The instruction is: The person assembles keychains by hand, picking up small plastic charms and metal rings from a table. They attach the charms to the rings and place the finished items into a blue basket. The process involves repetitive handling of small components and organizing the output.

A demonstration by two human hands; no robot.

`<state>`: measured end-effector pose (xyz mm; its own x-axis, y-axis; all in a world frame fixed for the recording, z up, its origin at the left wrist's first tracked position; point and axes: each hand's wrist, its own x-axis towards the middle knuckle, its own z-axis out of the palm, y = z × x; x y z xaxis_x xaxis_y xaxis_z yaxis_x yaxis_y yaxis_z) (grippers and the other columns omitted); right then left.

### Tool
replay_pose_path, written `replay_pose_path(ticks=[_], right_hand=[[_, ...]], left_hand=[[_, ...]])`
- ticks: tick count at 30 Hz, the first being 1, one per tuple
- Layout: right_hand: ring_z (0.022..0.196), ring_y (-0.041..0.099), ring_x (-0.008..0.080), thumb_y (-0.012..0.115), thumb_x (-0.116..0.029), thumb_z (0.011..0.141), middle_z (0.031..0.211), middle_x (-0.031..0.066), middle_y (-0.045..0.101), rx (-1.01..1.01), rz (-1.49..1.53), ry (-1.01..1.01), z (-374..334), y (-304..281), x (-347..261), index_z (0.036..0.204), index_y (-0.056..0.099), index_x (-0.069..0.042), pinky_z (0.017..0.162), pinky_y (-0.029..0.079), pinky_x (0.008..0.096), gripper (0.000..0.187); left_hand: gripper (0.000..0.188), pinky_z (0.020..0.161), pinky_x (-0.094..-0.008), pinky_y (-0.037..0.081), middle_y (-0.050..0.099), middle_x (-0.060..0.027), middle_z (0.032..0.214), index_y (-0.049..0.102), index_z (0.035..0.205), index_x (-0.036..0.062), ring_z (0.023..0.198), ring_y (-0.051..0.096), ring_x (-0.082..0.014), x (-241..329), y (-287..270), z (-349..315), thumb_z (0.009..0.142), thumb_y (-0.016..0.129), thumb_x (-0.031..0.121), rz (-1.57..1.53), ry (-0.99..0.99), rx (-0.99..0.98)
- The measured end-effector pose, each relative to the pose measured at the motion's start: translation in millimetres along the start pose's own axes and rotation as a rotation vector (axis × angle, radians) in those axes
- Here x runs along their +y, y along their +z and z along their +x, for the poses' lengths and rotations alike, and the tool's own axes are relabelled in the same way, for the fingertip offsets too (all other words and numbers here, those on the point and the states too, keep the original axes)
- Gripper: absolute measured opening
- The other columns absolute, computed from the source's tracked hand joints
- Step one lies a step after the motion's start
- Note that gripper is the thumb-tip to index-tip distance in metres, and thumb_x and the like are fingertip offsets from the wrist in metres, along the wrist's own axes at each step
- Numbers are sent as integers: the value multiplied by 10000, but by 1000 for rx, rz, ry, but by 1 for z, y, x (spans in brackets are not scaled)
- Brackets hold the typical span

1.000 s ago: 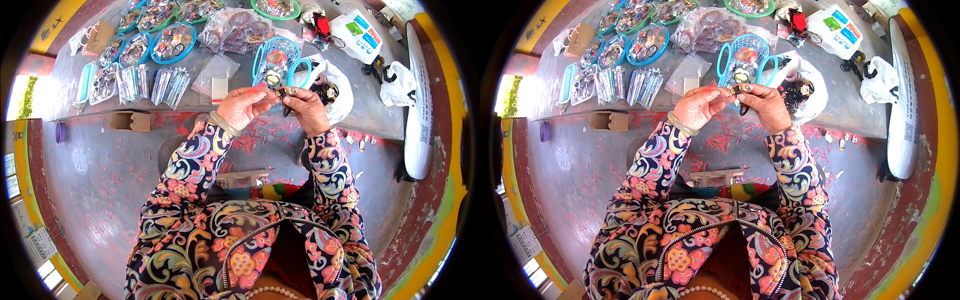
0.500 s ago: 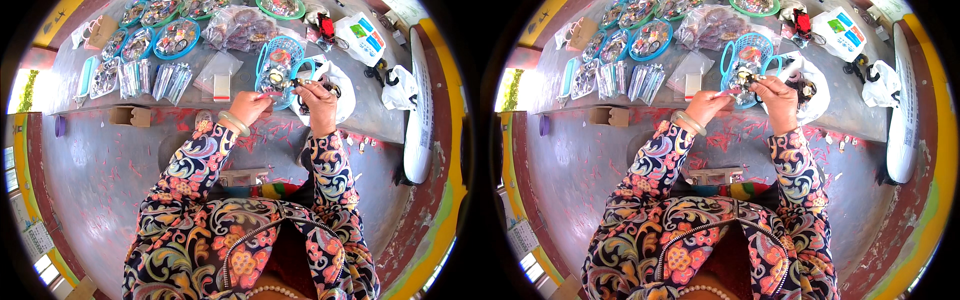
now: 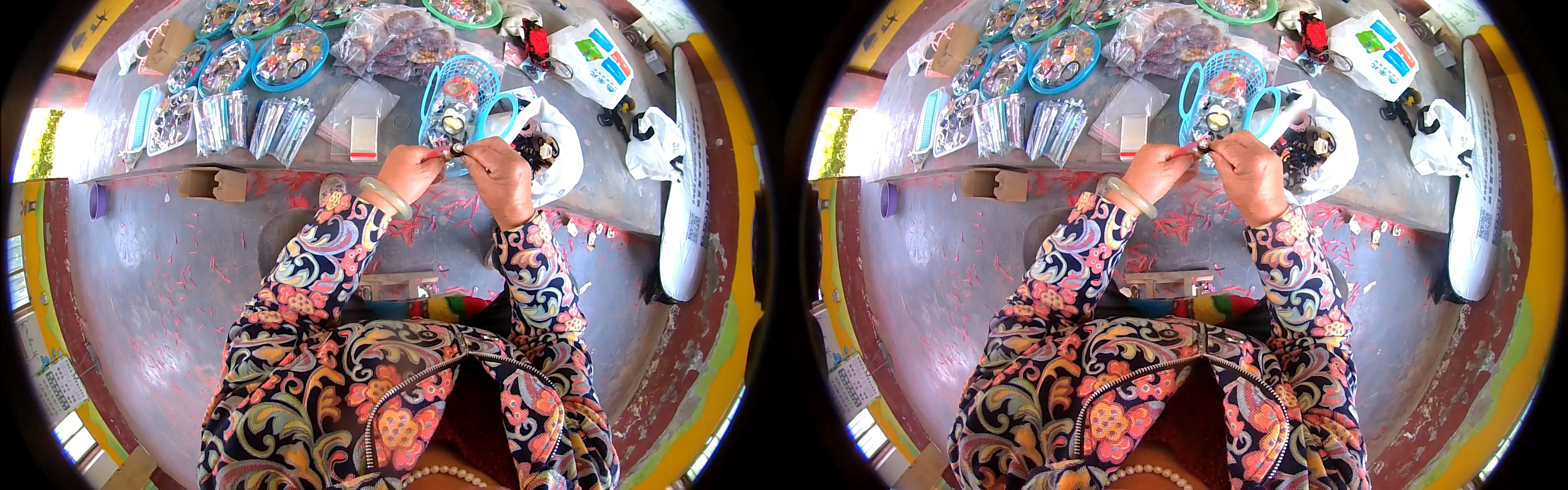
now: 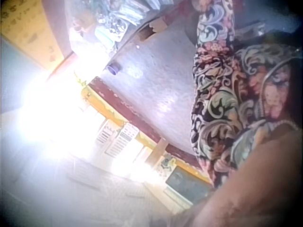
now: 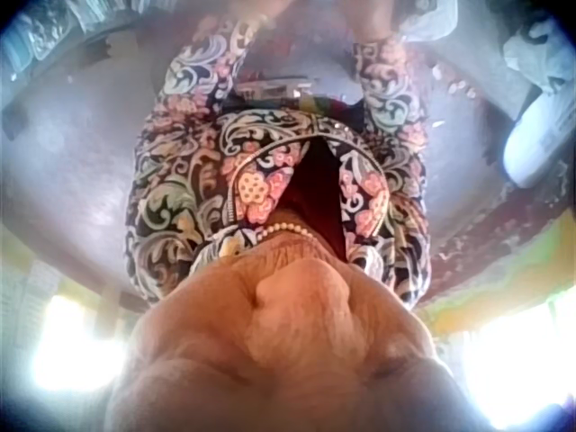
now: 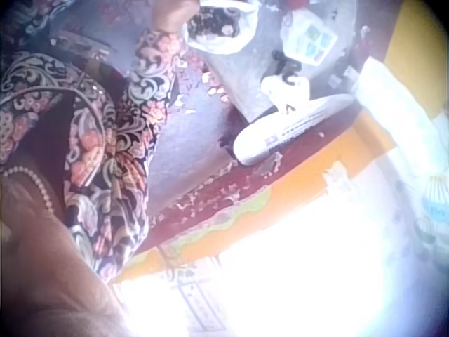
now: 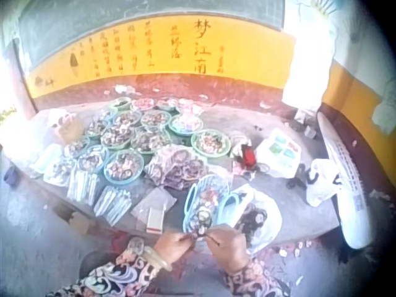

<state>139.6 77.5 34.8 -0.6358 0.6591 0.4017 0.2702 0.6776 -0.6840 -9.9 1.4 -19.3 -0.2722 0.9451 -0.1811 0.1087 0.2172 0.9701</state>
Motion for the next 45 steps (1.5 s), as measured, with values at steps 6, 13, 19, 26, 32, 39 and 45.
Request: replay_pose_path(ticks=[6,13,19,26,32,39,45], right_hand=[[681,581,276,595,-27,710,755,105,579,-60,-72,-40,0,1,2,862,630,-34,589,463,324,156],[690,581,285,574,-19,718,764,122,579,-95,3,-14,0,2,3,879,618,-34,597,460,334,168],[687,584,278,569,-12,722,759,116,586,-83,19,-21,0,3,3,842,636,-31,595,467,326,139],[677,583,276,575,-16,722,731,105,586,-107,-3,-58,0,2,5,839,647,-40,578,463,322,140],[650,567,276,562,-11,701,692,96,553,-97,-116,-167,1,3,7,786,636,-46,557,455,350,118],[635,554,298,558,-48,700,678,109,530,-124,-214,-83,-3,9,5,744,630,-54,556,449,379,84],[646,556,311,569,-93,716,702,128,545,-164,-174,43,-3,9,6,787,646,-65,571,449,383,109]], left_hand=[[212,537,-241,439,595,-66,656,617,826,-42,587,559,-112,4,0,0,829,521,146,-27,-38,-41],[205,533,-214,425,581,-25,697,605,913,-47,596,515,-70,-4,-1,2,859,507,126,-5,-11,-119],[210,584,-222,473,605,-49,756,599,929,-40,663,569,-96,-2,-2,2,869,483,124,47,-40,-142],[235,713,-274,525,605,-96,934,557,1015,-40,843,609,-171,11,-1,-2,885,430,109,-392,-226,-156],[260,716,-272,512,598,-104,941,549,1034,-41,824,609,-171,7,-4,-1,889,422,134,-447,-232,-186],[286,715,-261,509,595,-105,955,545,1042,-44,812,610,-160,8,-1,-2,895,419,166,-466,-224,-200],[256,700,-243,512,605,-103,937,543,1044,-56,795,615,-150,0,2,1,893,425,113,-307,-133,-184]])
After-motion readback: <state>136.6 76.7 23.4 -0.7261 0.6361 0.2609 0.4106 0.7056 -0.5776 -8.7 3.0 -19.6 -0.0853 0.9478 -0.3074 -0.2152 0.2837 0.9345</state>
